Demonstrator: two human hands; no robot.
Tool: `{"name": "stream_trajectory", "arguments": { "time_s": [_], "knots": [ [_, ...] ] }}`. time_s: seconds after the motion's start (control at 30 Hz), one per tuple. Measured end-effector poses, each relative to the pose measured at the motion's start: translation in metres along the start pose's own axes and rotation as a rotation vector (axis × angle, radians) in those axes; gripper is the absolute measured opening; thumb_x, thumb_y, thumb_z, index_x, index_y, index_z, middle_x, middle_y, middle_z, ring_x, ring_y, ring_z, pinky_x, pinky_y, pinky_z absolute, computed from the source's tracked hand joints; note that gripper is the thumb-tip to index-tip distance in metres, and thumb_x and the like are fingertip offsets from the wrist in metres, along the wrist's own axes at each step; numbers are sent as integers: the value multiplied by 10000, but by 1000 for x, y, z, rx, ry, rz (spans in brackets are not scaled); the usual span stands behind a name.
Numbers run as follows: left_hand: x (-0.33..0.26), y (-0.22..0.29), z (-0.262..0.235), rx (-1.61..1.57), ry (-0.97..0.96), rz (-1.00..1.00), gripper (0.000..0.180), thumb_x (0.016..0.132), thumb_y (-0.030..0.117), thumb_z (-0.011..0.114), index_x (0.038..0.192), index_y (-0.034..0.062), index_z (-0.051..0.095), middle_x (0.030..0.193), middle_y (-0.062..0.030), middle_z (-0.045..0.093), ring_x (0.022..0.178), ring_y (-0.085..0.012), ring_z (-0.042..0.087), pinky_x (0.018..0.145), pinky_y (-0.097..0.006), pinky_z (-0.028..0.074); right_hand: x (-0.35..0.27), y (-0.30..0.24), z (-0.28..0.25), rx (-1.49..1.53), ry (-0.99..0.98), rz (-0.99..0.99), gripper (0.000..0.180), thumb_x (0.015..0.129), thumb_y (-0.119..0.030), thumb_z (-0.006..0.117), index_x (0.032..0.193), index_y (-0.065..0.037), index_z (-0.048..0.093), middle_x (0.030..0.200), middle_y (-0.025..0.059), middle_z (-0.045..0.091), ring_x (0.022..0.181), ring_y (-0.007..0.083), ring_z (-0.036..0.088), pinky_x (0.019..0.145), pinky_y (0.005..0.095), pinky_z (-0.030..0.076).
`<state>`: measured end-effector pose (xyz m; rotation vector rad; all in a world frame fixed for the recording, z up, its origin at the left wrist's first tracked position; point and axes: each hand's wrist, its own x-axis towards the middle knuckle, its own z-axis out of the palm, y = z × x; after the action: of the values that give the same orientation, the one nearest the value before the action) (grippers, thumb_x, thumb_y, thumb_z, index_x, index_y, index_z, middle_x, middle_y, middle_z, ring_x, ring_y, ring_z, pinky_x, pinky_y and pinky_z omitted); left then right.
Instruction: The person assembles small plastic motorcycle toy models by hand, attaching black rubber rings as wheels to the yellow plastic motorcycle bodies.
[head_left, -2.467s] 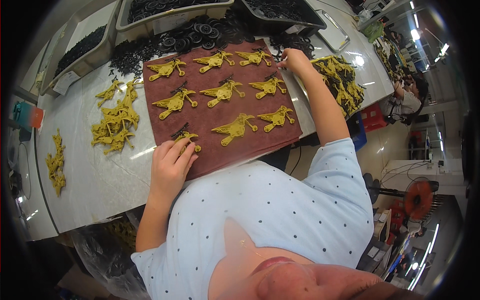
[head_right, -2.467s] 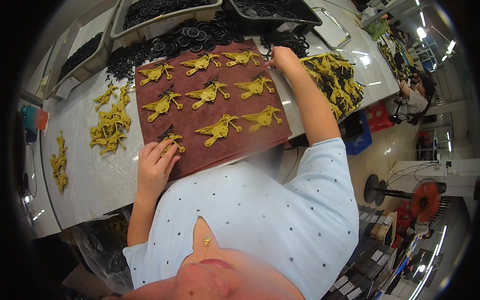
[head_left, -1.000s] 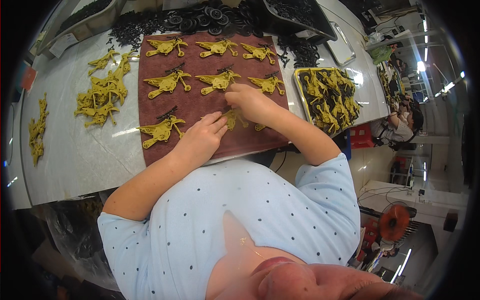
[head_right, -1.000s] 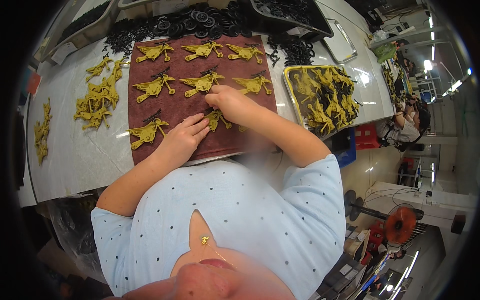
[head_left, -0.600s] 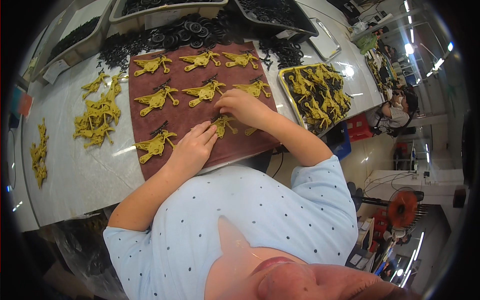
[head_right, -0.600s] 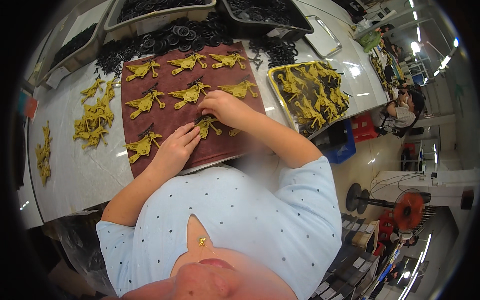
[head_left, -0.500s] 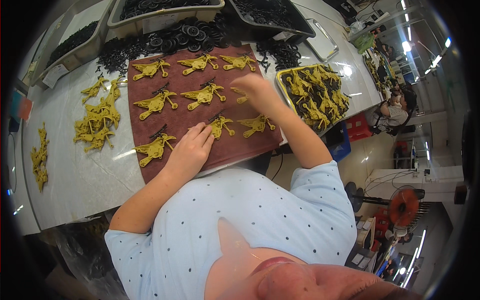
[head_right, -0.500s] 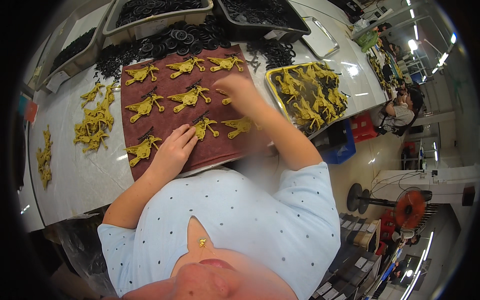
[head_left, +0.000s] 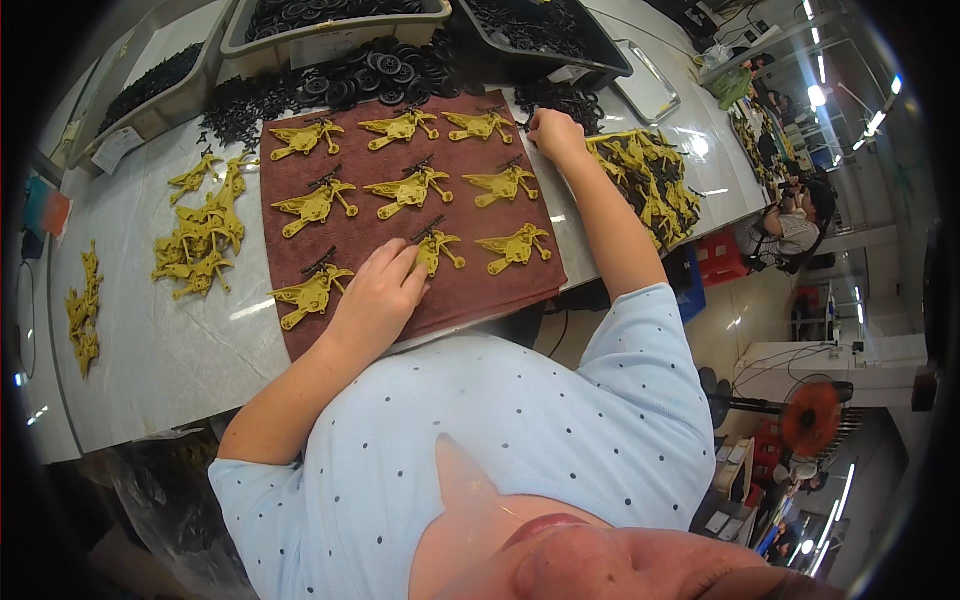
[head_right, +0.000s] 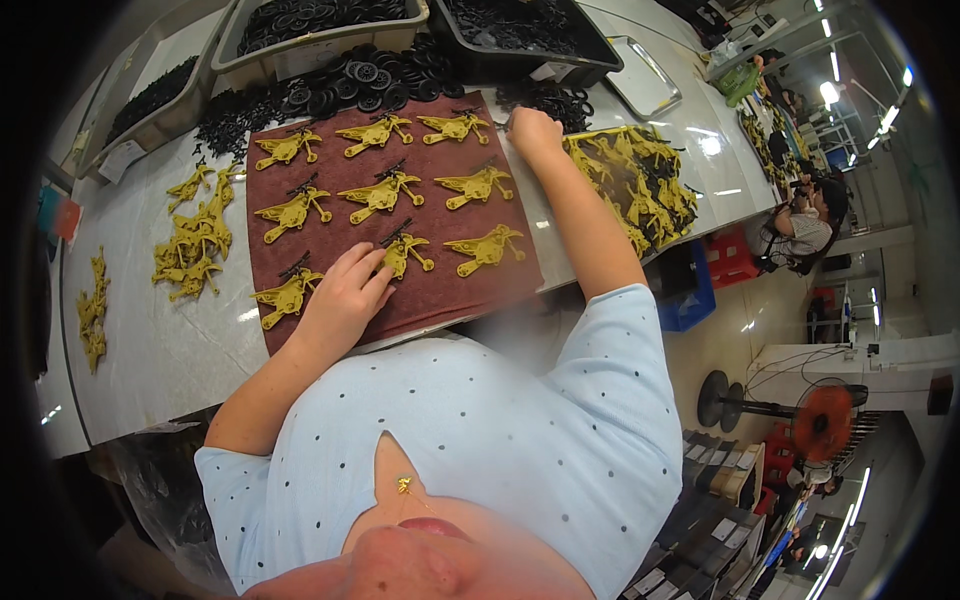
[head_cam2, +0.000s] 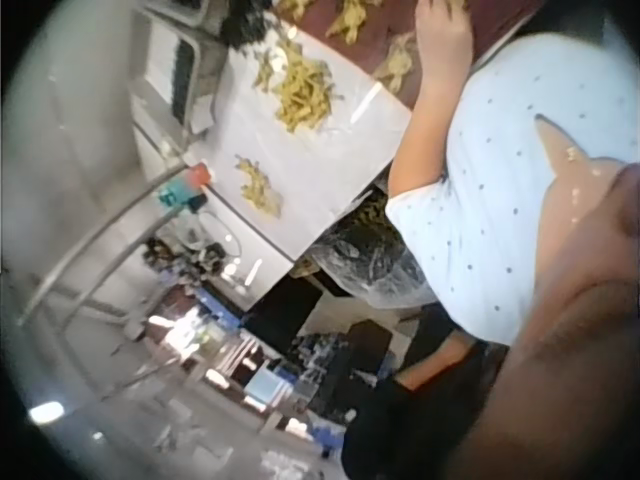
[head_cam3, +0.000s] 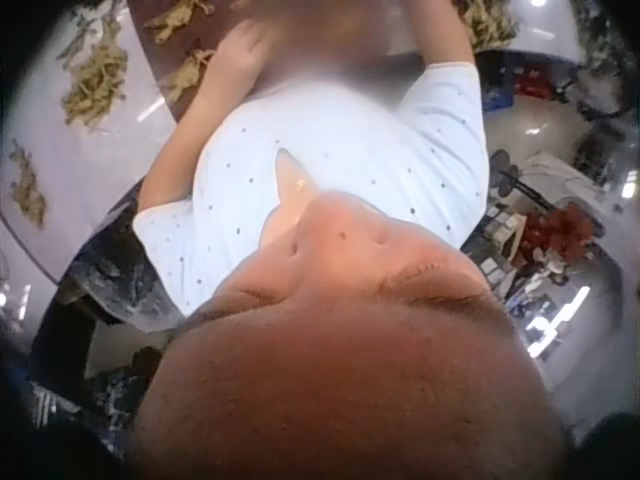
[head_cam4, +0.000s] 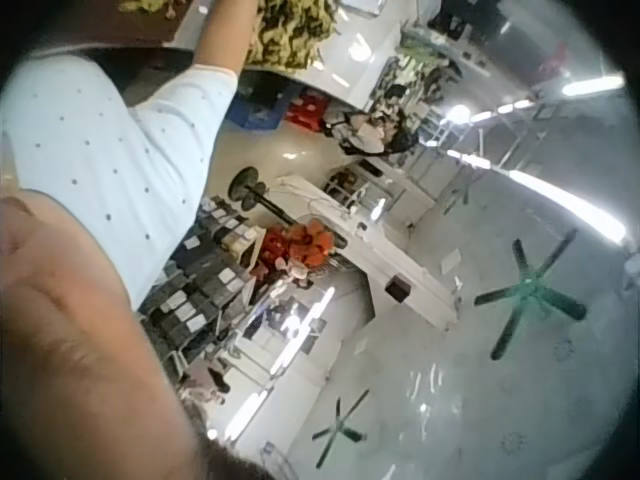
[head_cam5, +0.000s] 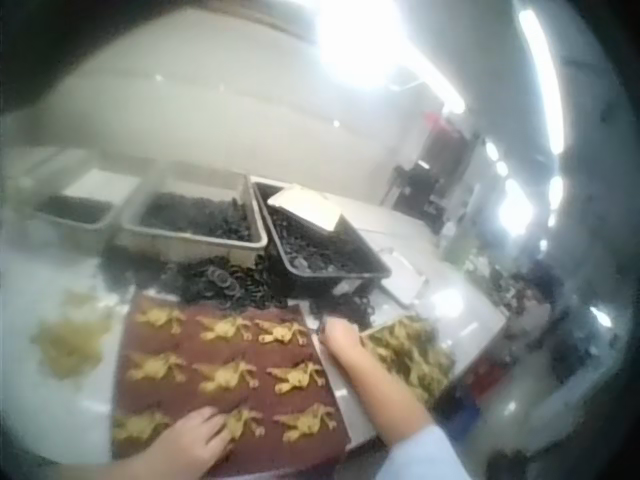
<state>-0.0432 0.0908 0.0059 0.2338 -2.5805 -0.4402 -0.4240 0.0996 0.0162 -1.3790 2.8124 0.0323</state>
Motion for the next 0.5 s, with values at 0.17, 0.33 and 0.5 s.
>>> {"name": "stream_trajectory", "arguments": {
  "time_s": [0.17, 0.33, 0.5],
  "knots": [
    [28, 10, 0, -37, 1, 175, 247, 750, 64, 639, 978, -25, 607, 1084, -149, 594, 1077, -324, 548, 878, -385, 482, -1, 20, -3, 274, 117, -22, 220, 731, -164, 731, 903, -50, 657, 958, 143, 669, 972, 315, 620, 845, 404, 466],
    [57, 25, 28, -68, -162, 238, 254, 770, 77, 569, 994, -35, 608, 1097, -160, 592, 1097, -318, 539, 926, -384, 449, -59, 8, -47, 631, -45, -162, 213, 776, -70, 682, 977, -6, 658, 898, 125, 679, 831, 207, 647, 749, 322, 495],
    [73, 37, 67, -34, -150, 320, 302, 794, 92, 522, 1052, -36, 612, 1151, -166, 575, 1135, -306, 518, 957, -379, 426, -112, 13, -37, 760, -294, -253, 203, 841, -5, 617, 1037, 38, 646, 861, 52, 667, 766, 112, 611, 721, 260, 491]
  ]
}}
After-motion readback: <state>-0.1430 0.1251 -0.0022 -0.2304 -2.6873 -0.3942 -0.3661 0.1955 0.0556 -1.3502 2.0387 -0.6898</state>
